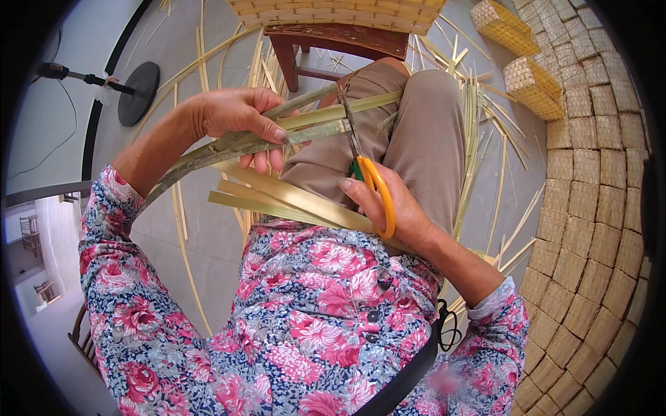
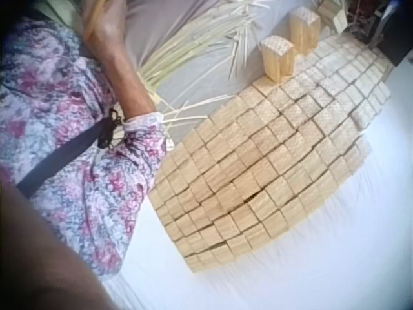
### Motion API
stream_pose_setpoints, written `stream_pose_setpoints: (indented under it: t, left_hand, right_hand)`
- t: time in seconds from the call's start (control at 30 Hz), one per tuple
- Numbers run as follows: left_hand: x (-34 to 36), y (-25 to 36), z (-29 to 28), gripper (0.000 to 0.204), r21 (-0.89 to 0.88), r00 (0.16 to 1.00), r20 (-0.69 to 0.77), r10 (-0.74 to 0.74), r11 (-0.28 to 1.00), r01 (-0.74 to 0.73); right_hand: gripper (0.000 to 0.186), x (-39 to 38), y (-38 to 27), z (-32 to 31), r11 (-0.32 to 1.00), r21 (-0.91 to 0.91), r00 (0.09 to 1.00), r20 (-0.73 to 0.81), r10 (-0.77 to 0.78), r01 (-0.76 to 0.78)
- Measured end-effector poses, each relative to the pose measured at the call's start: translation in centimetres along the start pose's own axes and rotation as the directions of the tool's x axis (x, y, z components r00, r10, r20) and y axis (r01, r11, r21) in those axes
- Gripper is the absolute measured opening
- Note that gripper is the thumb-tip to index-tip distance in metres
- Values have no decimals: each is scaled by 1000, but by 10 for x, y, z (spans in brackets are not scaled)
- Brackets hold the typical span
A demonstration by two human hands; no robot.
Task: The person weaves a rectangular basket using thin bamboo strips. They interlace the strips through the vertical frame, trim excess material with scissors, and tighten the weave by hand.
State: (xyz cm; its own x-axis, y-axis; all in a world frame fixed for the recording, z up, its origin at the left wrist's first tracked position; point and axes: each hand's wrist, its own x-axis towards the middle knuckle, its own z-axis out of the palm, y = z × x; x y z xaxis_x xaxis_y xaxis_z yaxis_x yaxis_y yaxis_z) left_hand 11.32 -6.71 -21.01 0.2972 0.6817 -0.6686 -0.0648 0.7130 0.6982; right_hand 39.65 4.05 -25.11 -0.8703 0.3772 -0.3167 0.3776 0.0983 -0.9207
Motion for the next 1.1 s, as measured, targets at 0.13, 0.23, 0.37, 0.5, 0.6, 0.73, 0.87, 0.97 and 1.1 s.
stream_pose_setpoints:
  t: [0.13,0.23,0.37,0.5,0.6,0.73,0.87,0.97,1.1]
  left_hand:
    - [1,-5,1,31,-23,1000,3,17,1000,-17]
    - [2,-4,0,31,-42,1000,5,23,999,-23]
    - [-5,1,-2,34,-61,995,-77,62,996,-67]
    - [-11,17,-15,33,5,969,-166,184,983,-186]
    - [-9,36,-21,31,87,919,-204,337,941,-326]
    - [10,55,-14,31,76,879,-256,402,915,-397]
    - [46,62,13,34,159,920,-271,283,956,-247]
    - [64,63,31,44,289,913,-285,292,934,-209]
    - [86,70,45,51,392,919,-282,276,907,-152]
  right_hand:
    - [31,1,1,-2,988,-122,995,-14,-100,98]
    - [28,1,3,-2,992,-110,997,-32,-67,63]
    - [36,6,17,0,998,-59,997,-71,-21,17]
    - [44,9,11,4,997,-72,993,-113,24,-32]
    - [46,7,10,1,994,-107,995,-103,-5,-6]
    - [42,-2,4,-6,999,-21,994,-100,-38,36]
    - [35,-34,-54,-42,984,163,996,-70,-57,67]
    - [29,-61,-55,-100,966,-96,904,-342,-257,239]
    - [32,-108,7,-199,977,-208,736,-668,-108,-47]
